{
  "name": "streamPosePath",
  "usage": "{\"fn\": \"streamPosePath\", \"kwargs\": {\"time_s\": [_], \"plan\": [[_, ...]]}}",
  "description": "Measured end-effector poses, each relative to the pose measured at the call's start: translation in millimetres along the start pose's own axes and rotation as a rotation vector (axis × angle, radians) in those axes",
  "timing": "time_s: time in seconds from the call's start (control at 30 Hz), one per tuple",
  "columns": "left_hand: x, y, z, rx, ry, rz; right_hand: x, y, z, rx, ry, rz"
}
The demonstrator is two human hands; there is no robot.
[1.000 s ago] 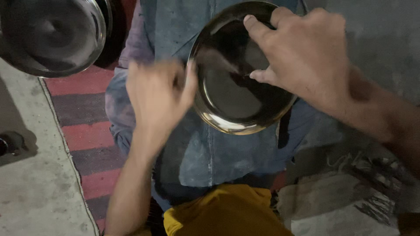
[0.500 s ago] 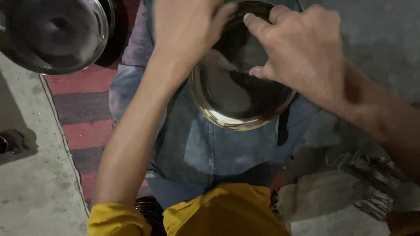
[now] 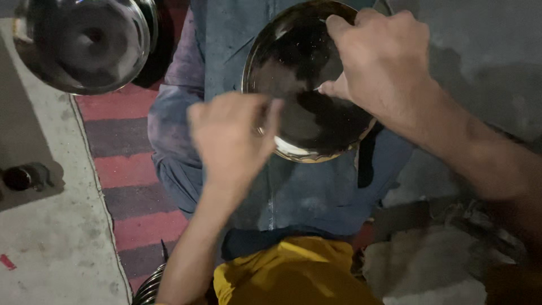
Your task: The person sits on the floor with a brass plate on their lap and polishes its surface, rubbing it by hand and working it with a handheld tool, periodically turning the plate to treat different areas and setting it with a stack of finished plates.
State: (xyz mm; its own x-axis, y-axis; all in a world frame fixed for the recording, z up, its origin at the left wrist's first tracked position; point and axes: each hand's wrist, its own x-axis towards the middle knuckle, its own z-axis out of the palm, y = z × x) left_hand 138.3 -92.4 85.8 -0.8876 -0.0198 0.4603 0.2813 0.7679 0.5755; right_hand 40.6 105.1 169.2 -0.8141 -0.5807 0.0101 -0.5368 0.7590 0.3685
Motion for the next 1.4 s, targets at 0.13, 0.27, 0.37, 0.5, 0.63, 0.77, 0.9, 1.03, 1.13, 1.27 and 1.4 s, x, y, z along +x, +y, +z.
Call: {"fn": "streamPosePath", "kwargs": {"time_s": [0.13, 0.27, 0.37, 0.5, 0.63, 0.77, 0.9, 1.03, 1.13, 1.27, 1.4], "plan": [[15.5, 20.8, 26.3, -0.202, -0.1, 0.186, -13.3, -3.4, -4.1, 0.132, 0.03, -0.072], [23.6, 19.6, 56.1, -0.284, -0.21, 0.204, -20.9, -14.3, -12.5, 0.355, 0.009, -0.152], [23.4, 15.1, 64.6, -0.28, -0.292, 0.185, -16.2, -19.4, -20.1, 0.551, 0.121, -0.199], [23.5, 17.8, 62.1, -0.347, -0.249, 0.207, -43.8, 17.3, -6.3, 0.936, 0.216, -0.284], [28.0, 26.0, 57.3, -0.365, -0.228, 0.188, -121.3, 67.7, 69.3, 1.223, 0.492, 0.166], [30.2, 29.6, 55.0, -0.369, -0.238, 0.172, -185.1, 40.1, 154.6, 1.044, 0.56, 1.053], [29.6, 29.0, 54.0, -0.406, -0.238, 0.163, -231.6, -49.9, 172.4, 1.083, 0.15, 0.998], [29.0, 32.6, 52.9, -0.393, -0.212, 0.167, -241.9, -70.5, 159.1, 1.105, 0.279, 0.631], [29.8, 36.9, 51.5, -0.414, -0.189, 0.173, -237.1, -59.6, 149.1, 1.287, 0.295, 0.561], [32.1, 38.9, 48.3, -0.404, -0.206, 0.144, -243.6, -56.2, 149.0, 1.31, -0.163, 0.989], [32.0, 36.3, 46.8, -0.403, -0.218, 0.138, -264.2, -36.9, 155.2, 0.965, -0.511, 1.507]]}}
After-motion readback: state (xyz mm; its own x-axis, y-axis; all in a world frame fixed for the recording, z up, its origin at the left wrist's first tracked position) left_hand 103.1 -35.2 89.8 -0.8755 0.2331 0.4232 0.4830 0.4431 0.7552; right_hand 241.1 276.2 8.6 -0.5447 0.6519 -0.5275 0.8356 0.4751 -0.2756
